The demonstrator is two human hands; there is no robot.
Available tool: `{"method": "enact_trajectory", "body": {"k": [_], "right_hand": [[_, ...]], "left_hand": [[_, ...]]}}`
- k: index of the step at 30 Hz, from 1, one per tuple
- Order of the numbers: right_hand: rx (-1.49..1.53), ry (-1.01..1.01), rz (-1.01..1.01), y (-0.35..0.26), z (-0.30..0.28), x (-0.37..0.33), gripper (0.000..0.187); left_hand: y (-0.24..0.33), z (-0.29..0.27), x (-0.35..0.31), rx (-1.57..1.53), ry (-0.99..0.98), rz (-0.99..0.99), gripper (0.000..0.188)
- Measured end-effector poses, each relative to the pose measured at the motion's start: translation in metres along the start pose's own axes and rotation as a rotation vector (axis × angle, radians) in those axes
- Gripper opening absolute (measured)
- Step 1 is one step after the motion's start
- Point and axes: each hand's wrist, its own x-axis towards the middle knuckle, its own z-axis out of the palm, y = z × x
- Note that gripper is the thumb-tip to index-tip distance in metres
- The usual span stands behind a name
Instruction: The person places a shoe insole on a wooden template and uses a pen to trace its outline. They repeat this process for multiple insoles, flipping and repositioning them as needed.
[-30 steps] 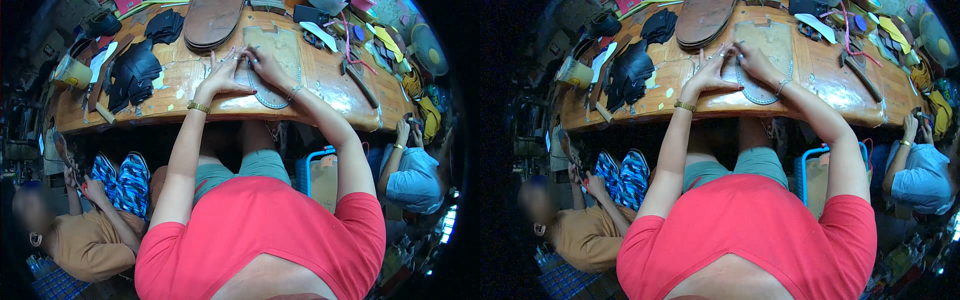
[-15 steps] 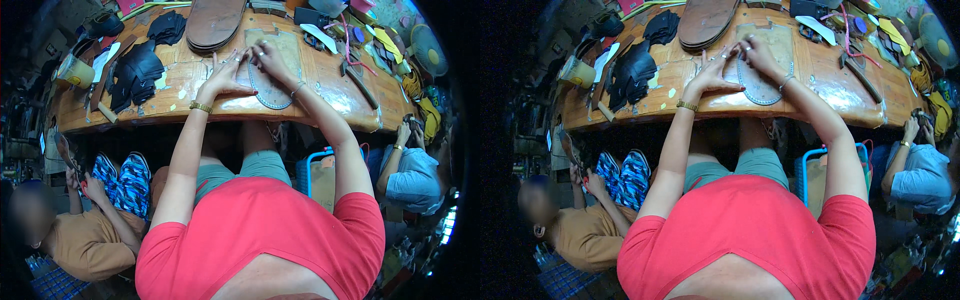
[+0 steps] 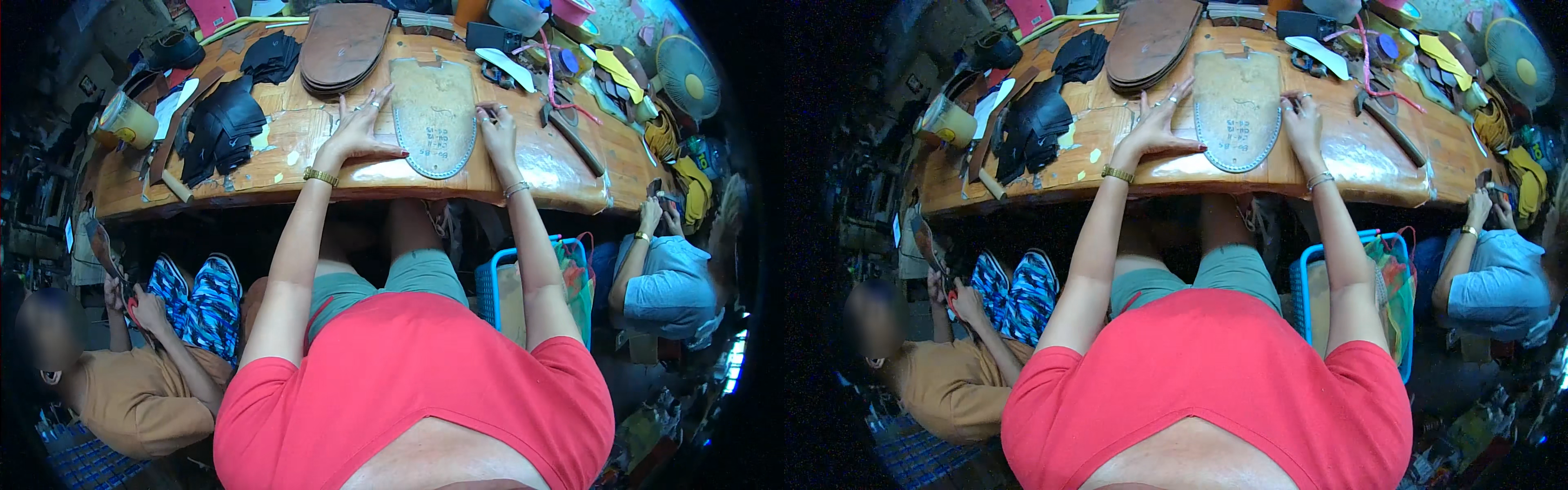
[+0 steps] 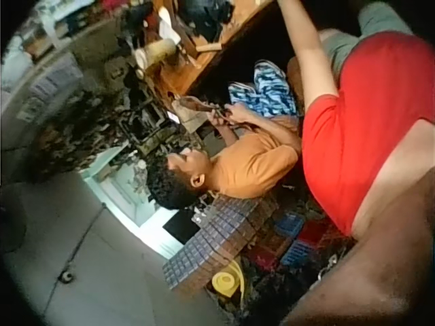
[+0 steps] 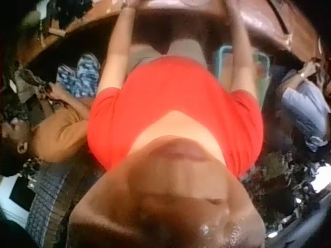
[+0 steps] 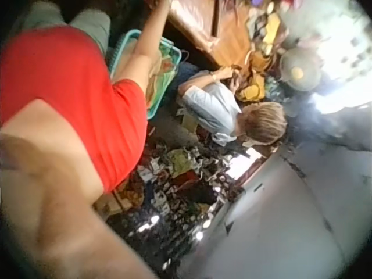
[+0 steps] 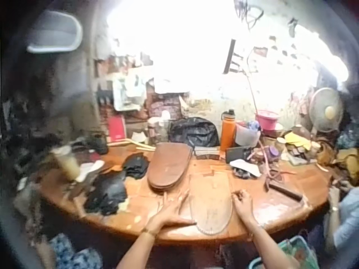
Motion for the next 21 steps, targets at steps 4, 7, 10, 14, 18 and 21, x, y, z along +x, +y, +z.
{"method": "enact_trajectory", "body": {"k": [4, 7, 10, 14, 18, 21], "right_hand": [[0.233, 0.073, 0.074, -0.009, 0.008, -0.003, 0.010], [0.332, 0.132, 0.146, 0.002, 0.014, 0.002, 0.012], [0.559, 0.193, 0.250, -0.009, 0.017, -0.002, 0.018], [0.891, 0.319, 0.273, -0.008, 0.005, 0.003, 0.027], [0.969, 0.300, 0.381, -0.005, -0.039, 0.010, 0.036], [0.969, 0.406, 0.343, 0.015, -0.065, 0.008, 0.035]], "left_hand": [[0.005, -0.008, 0.006, -0.120, -0.062, -0.069, 0.132], [0.017, -0.012, 0.009, -0.591, -0.016, -0.057, 0.125], [0.029, -0.020, 0.010, -0.965, 0.067, -0.057, 0.108], [0.055, -0.028, 0.018, -1.113, 0.130, 0.125, 0.087], [0.081, -0.042, 0.026, -1.167, 0.063, 0.085, 0.063], [0.040, -0.028, 0.043, -0.793, 0.206, -0.168, 0.044]]}}
